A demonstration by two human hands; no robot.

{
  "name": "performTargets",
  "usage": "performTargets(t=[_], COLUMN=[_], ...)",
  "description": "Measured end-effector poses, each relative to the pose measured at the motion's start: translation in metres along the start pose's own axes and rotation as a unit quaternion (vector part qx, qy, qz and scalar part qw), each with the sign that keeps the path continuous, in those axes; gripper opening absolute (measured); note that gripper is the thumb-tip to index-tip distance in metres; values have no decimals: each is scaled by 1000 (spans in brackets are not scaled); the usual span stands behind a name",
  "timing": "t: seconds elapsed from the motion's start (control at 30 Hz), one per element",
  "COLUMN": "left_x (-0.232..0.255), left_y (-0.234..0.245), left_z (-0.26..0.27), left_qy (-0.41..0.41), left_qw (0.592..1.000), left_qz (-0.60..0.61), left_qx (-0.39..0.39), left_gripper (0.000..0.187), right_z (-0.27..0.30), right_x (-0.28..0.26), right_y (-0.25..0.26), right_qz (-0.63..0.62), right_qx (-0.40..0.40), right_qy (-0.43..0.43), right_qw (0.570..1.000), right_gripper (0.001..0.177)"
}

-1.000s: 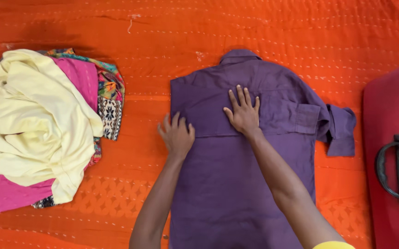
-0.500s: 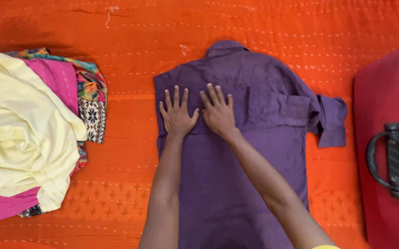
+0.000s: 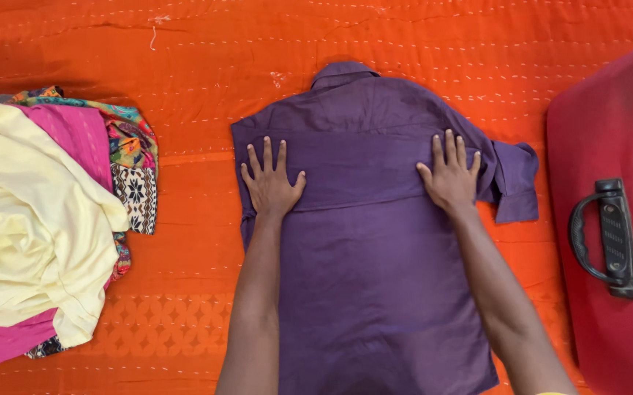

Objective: The person folds a purple long-sleeved shirt on an orange bedsheet, smoothing and aligning the fabric, then places it into a red suitcase. The person then picks up a cream-colored shirt and begins to lay it flat on the bed.

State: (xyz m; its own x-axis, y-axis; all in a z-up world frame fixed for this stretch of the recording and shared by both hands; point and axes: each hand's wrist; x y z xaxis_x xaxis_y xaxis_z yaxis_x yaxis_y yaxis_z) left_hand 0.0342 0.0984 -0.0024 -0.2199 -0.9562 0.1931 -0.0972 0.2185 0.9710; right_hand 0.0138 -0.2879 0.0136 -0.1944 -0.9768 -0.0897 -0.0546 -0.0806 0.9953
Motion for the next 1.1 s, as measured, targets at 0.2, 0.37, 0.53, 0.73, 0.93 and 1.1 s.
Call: performTargets(t=[0.2,0.37,0.53,0.73,0.93,1.1], left_x=[-3,-5,-5,-6,-2,-6], left_y=[-1,-7,-12,-5,-6,-7], left_z=[0,-3,-1,1,-1,0], left_qy=[7,13,13,20,19,14], left_qw=[1000,1000,1000,1000,1000,1000], left_qz=[7,2,4,13,20,8], left_qx=[-12,-15,-8,-13,-5,12], left_gripper=[85,81,80,82,81,79], right_z=[18,38,20,0,0,44], right_x=[-137,-233,-179,-58,-25,-73], right_y=[-28,-52,-48,-17,-8,-15], right_qz=[-72,-64,-83,-48,-23,-9], right_qx=[56,38,-19,2,-9,19], right_qy=[97,177,124,23,-39,41], right_qw=[991,981,989,999,999,999], right_gripper=[71,59,76,81,73,73])
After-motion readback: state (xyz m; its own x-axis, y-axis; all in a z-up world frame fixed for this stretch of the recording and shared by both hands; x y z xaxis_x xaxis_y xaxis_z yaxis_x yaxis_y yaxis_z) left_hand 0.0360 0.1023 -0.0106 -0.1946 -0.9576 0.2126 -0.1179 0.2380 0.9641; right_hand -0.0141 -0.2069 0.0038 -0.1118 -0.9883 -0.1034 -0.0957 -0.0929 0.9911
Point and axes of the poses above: each hand's wrist, its own z-axis away from the middle knuckle, its own y-axis out of the back of the hand, x = y × z, and after that the axes turned 10 degrees about -y, right-handed
